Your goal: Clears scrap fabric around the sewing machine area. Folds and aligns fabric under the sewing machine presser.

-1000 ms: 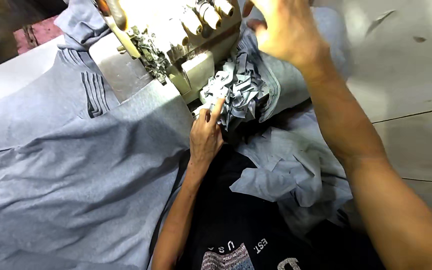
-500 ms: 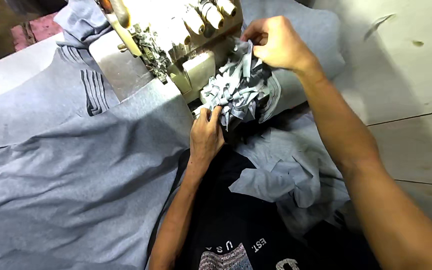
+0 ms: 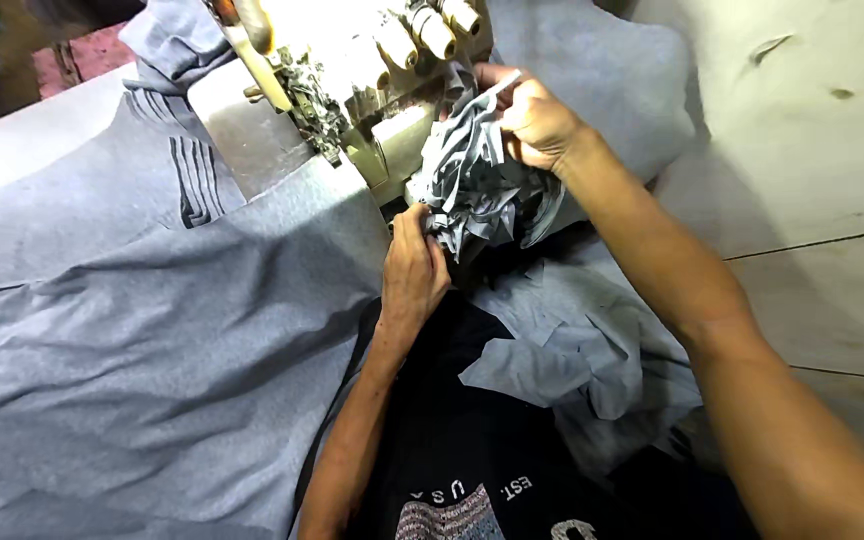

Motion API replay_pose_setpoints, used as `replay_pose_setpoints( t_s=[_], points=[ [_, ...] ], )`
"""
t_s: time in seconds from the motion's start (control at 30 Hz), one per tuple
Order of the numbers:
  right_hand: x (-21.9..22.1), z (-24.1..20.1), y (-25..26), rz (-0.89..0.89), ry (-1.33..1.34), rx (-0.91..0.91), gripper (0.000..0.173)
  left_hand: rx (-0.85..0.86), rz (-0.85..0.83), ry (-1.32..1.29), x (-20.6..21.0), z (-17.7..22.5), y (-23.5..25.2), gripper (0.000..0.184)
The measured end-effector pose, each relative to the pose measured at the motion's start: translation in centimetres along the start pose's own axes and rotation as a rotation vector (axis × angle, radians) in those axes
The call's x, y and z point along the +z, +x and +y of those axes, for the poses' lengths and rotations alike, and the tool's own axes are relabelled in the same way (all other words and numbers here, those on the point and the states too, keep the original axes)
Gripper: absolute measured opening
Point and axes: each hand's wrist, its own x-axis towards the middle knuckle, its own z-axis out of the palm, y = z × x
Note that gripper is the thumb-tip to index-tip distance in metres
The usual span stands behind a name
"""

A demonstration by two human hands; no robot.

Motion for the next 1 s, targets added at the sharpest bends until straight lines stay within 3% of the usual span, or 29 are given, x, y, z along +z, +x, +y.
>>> replay_pose_setpoints(
  t_s=[0.17,0.33,0.47,0.63,0.83,0.93,1.0],
  points=[
    [0.8,2.2,-0.3,-0.021,-0.069,-0.087,0.039,-0.061,0.064,-0.074,-1.5,1.0,1.1,0.045],
    [1.3,2.8,-0.6,-0.026,-0.034,-0.046,0.042,-0.085,0.093,0.044,-2.0,1.8,4.2,0.047],
    [1.2,3.3,-0.6,0.039,-0.045,-0.062,0.047,-0.037,0.069,0.153,-2.1,1.3,5.7,0.027],
    [0.1,3.6,-0.1,0.159,-0.372,-0.140,0.029,-0.031,0.115,0.172,-2.8,0.6,5.4,0.021],
    [-2.6,2.5,0.1,0.258,-0.733,-0.245,0.031,-0.013,0.111,0.006,-4.7,1.1,4.8,0.019],
    [-3.4,1.0,0.2,0.287,-0.972,-0.174,0.038,-0.056,0.095,-0.207,-4.8,0.8,6.1,0.021],
    [-3.5,-0.8,-0.2,0.177,-1.122,-0.022,0.049,-0.101,0.046,-0.331,-5.4,1.4,6.2,0.021]
  ],
)
